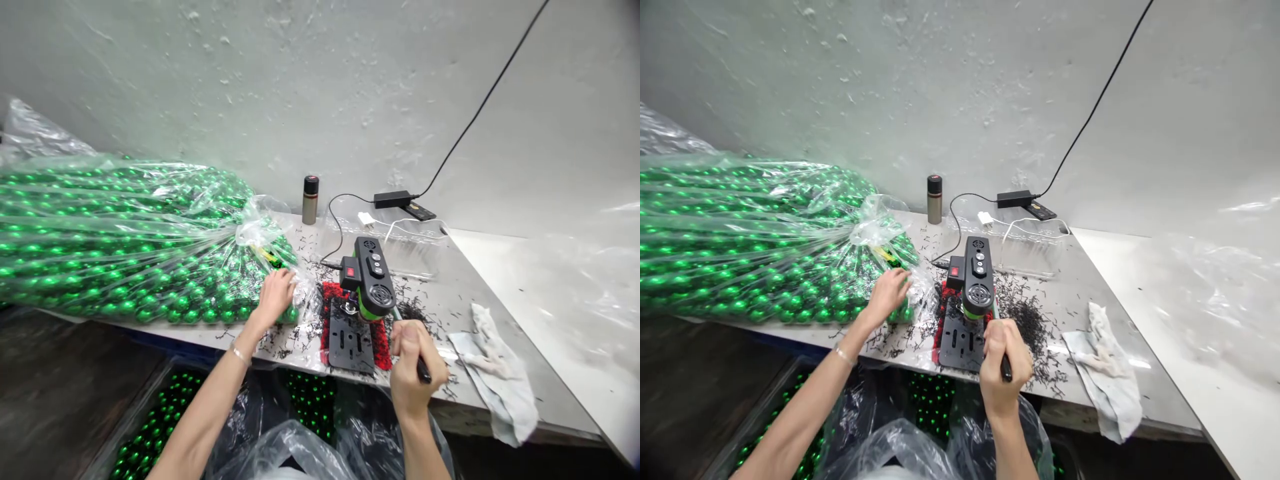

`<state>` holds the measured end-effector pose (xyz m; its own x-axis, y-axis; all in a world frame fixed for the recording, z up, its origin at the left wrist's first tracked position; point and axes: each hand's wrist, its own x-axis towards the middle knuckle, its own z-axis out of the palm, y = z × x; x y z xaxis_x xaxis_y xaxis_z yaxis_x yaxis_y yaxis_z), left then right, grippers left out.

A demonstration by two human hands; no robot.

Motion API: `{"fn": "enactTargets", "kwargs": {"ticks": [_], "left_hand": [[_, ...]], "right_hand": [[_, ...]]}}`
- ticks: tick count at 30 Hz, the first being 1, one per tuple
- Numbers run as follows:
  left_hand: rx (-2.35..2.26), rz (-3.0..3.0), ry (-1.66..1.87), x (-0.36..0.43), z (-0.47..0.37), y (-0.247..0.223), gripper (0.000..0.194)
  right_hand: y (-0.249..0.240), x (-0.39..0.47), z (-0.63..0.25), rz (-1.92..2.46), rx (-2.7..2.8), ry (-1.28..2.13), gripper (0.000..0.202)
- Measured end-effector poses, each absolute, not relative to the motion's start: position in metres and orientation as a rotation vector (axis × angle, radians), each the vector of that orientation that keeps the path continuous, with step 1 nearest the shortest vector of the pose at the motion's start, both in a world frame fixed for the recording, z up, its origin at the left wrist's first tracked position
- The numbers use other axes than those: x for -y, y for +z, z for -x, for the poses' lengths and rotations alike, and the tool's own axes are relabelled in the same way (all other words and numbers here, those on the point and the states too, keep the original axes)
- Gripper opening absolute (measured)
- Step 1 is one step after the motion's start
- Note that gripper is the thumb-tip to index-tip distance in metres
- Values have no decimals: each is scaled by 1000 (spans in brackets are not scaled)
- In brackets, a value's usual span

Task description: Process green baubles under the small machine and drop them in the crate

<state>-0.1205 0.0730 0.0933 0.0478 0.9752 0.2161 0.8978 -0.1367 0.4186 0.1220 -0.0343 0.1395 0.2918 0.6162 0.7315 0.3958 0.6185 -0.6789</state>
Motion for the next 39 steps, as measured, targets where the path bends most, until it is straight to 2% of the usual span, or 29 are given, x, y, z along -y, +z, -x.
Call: {"fn": "enactTargets", "kwargs": {"ticks": [1,3,8,12,17,22,28,31,33,36,38,39], "left_hand": [[-1998,-2122,501,-89,124,99,28],[-2023,-2076,360,-112,127,103,20],[-1953,-1989,340,-127,129,98,17],[-1825,-1910,534,-110,136,102,37],[-1214,-1036,1121,-68,129,96,54],[-963,-564,1173,-32,99,75,48],[-915,-375,1140,-14,73,66,27],[-919,-333,1122,-12,67,64,28],[-915,-331,1117,-10,64,62,31],[-907,-343,1117,-9,61,56,32],[-913,-341,1112,-9,61,52,32],[-921,-340,1108,-9,62,51,32]], "right_hand": [[139,34,-122,964,1322,181,36],[139,35,-121,970,1318,188,36],[137,35,-121,971,1327,172,36],[135,35,-121,978,1325,161,37],[134,35,-120,983,1295,166,37],[135,35,-120,977,1304,162,37],[136,37,-120,998,1308,155,38],[135,37,-120,990,1347,150,37],[135,35,-123,980,1406,128,32],[136,34,-143,936,1557,85,5],[139,38,-167,925,1677,68,45],[142,43,-182,950,1723,54,55]]}}
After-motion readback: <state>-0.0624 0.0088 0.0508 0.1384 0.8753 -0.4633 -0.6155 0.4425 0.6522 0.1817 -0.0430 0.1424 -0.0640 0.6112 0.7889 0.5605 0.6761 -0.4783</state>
